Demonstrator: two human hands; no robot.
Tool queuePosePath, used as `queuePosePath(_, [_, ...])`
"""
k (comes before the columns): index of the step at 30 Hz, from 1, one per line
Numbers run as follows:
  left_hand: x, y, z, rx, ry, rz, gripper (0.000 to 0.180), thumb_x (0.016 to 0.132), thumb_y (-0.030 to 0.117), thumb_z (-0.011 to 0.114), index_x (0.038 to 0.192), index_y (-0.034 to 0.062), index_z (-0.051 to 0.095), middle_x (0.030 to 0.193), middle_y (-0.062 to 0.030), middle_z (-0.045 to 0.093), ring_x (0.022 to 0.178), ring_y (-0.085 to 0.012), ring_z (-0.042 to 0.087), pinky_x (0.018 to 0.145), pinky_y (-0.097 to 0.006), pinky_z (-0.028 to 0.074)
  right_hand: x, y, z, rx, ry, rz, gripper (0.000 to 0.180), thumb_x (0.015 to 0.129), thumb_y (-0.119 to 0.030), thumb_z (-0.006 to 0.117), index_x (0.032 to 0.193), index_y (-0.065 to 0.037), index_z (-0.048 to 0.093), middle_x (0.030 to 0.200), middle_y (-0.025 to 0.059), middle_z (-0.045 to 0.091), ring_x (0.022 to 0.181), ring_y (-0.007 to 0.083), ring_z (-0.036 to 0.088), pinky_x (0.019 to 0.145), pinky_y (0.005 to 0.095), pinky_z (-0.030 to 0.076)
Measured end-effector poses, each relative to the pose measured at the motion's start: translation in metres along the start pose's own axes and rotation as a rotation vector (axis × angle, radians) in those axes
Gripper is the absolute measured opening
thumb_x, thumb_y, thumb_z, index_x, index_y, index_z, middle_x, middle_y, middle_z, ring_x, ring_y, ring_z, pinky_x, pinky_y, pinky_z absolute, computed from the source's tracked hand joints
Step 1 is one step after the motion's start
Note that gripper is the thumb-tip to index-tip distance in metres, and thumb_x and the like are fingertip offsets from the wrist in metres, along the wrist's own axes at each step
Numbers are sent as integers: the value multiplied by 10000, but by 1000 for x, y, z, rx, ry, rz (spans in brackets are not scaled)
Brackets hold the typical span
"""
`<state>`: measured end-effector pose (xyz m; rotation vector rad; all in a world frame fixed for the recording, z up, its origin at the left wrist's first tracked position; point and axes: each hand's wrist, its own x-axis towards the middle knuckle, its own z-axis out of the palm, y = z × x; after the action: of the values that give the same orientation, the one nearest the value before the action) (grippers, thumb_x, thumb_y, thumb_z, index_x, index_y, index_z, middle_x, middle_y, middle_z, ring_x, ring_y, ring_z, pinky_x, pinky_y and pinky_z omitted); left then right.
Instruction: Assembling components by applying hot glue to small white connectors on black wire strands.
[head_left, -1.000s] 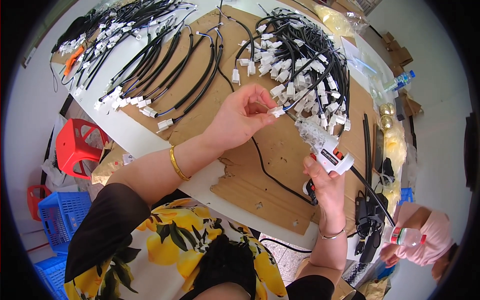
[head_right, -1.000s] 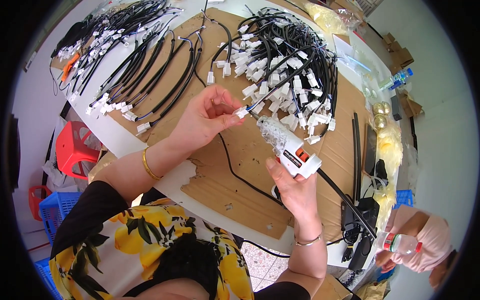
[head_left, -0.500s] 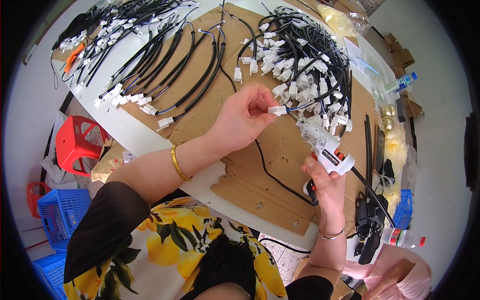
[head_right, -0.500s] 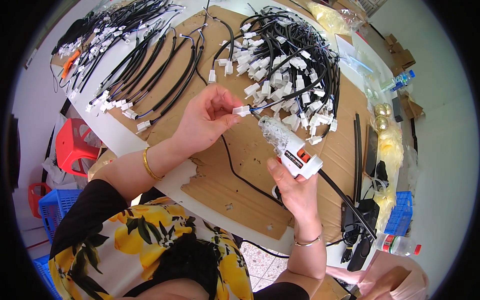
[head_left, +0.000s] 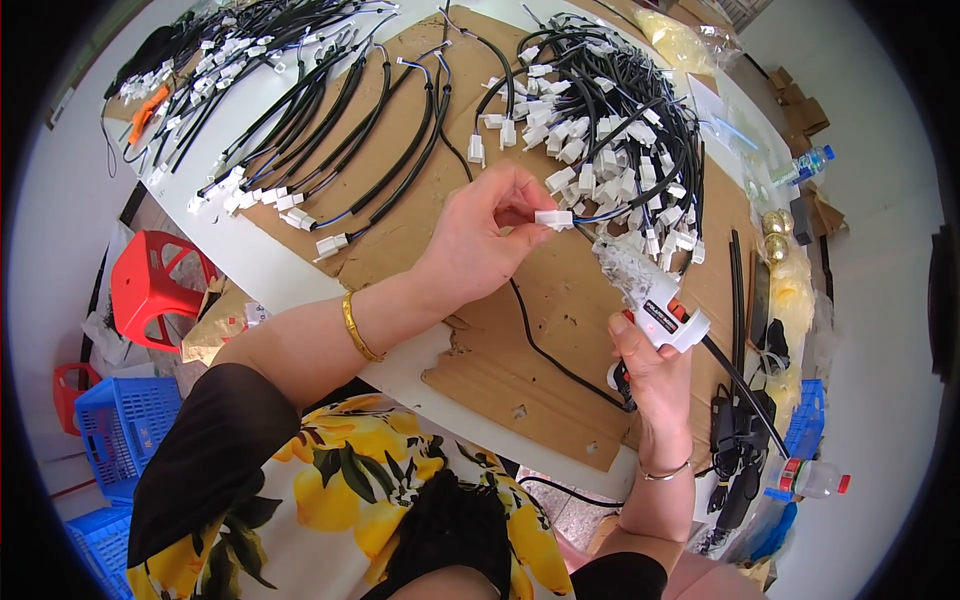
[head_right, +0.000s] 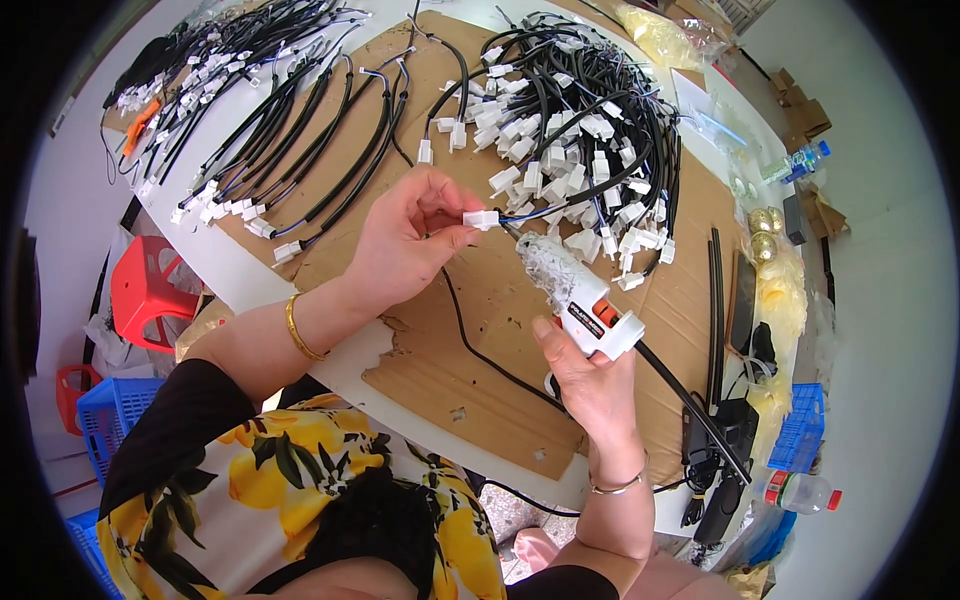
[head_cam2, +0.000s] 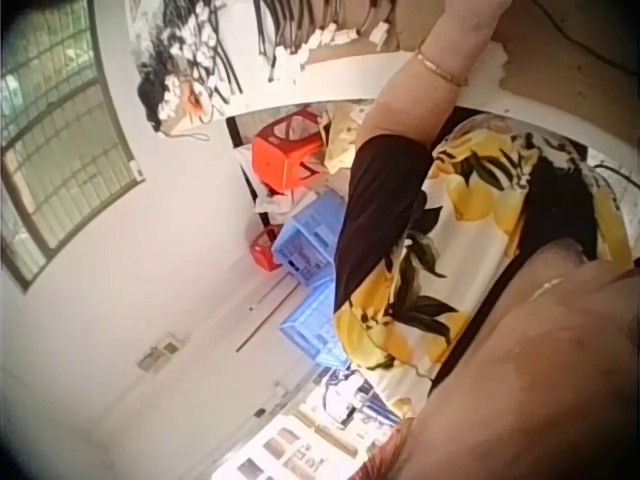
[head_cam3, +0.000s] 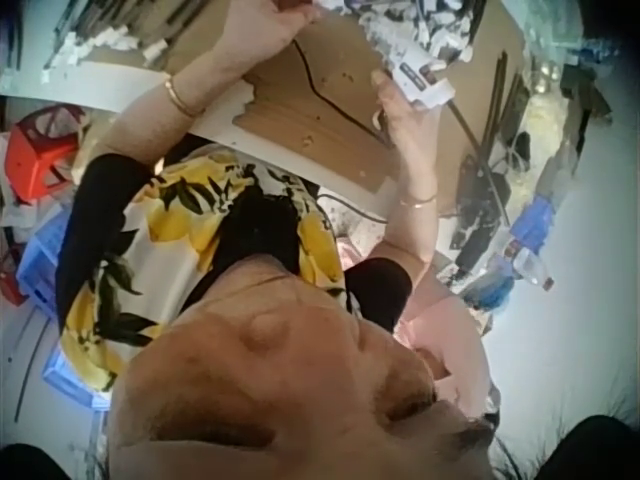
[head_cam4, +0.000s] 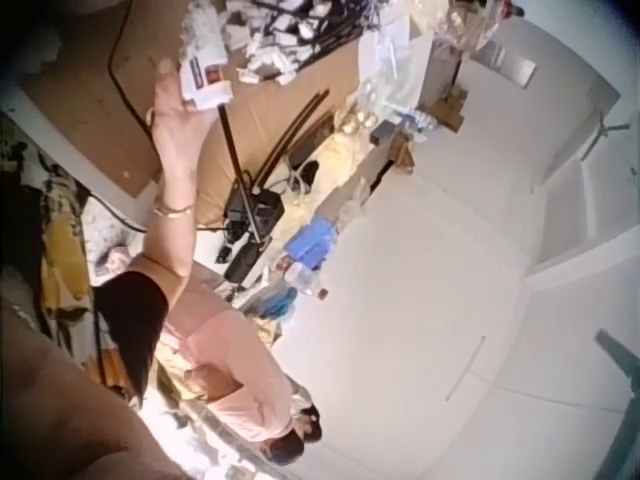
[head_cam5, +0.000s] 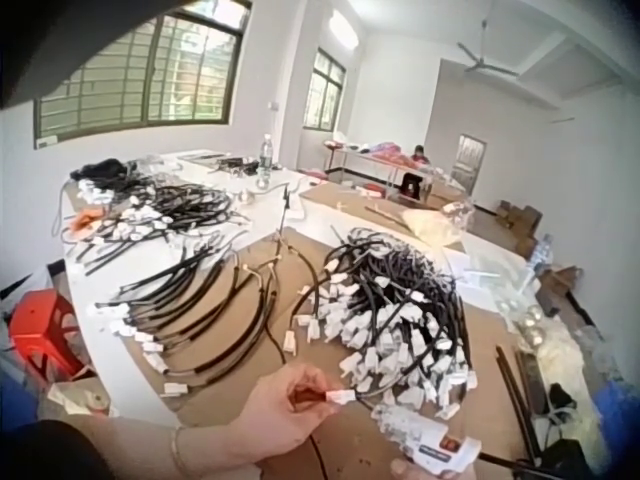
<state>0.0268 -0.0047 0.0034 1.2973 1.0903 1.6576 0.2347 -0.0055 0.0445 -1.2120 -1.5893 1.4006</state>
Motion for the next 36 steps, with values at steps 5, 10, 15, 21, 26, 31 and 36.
queuePosePath(5, [0, 2, 0, 7, 10, -2, 269, 726, -149, 548, 865, 35, 410, 911, -76, 574, 837, -106, 553, 722, -226, 466, -1, 0, 1, -36, 6, -12, 172, 729, -134, 655, 824, -43, 544, 644, -13, 532, 550, 49, 472, 491, 188, 367])
queuePosePath(10, [-1, 4, 1, 47, 20, 1, 253, 729, -142, 551, 856, 31, 417, 907, -77, 575, 842, -112, 557, 737, -237, 467, -1, 0, 1, -49, 27, -19, 190, 723, -151, 663, 826, -46, 544, 650, -23, 532, 553, 40, 465, 489, 185, 358])
queuePosePath(15, [-2, 5, 2, 100, 22, 23, 237, 727, -136, 557, 844, 25, 430, 895, -79, 580, 846, -118, 561, 751, -244, 468, -2, -3, 0, -65, 20, 3, 177, 731, -132, 656, 839, -47, 544, 672, -32, 533, 568, 32, 457, 496, 180, 351])
queuePosePath(21, [-2, 7, 2, 223, 20, 124, 230, 715, -134, 570, 834, 15, 440, 865, -88, 585, 834, -127, 578, 743, -246, 479, -2, -1, -1, -78, 20, 15, 212, 735, -138, 672, 867, -40, 539, 692, -30, 530, 586, 36, 459, 510, 181, 357])
queuePosePath(26, [-2, 8, 2, 309, 30, 162, 200, 709, -127, 580, 802, 4, 461, 848, -89, 585, 822, -139, 590, 733, -251, 492, -1, 6, -1, 21, 14, -52, 252, 737, -143, 670, 908, -18, 533, 714, 1, 545, 602, 66, 487, 533, 209, 400])
queuePosePath(31, [-2, 5, 0, 377, 30, 202, 191, 710, -120, 585, 796, 2, 465, 844, -91, 585, 802, -149, 598, 723, -255, 496, -1, 4, -2, 28, -7, -6, 263, 741, -153, 669, 909, -7, 529, 735, 25, 556, 621, 87, 513, 551, 226, 424])
queuePosePath(36, [-1, 1, 2, 379, 76, 298, 174, 688, -57, 587, 825, 29, 523, 760, -87, 579, 703, -245, 592, 612, -302, 484, -1, 6, -3, -9, -2, 6, 251, 744, -152, 669, 901, -13, 530, 721, 13, 556, 615, 75, 504, 547, 215, 418])
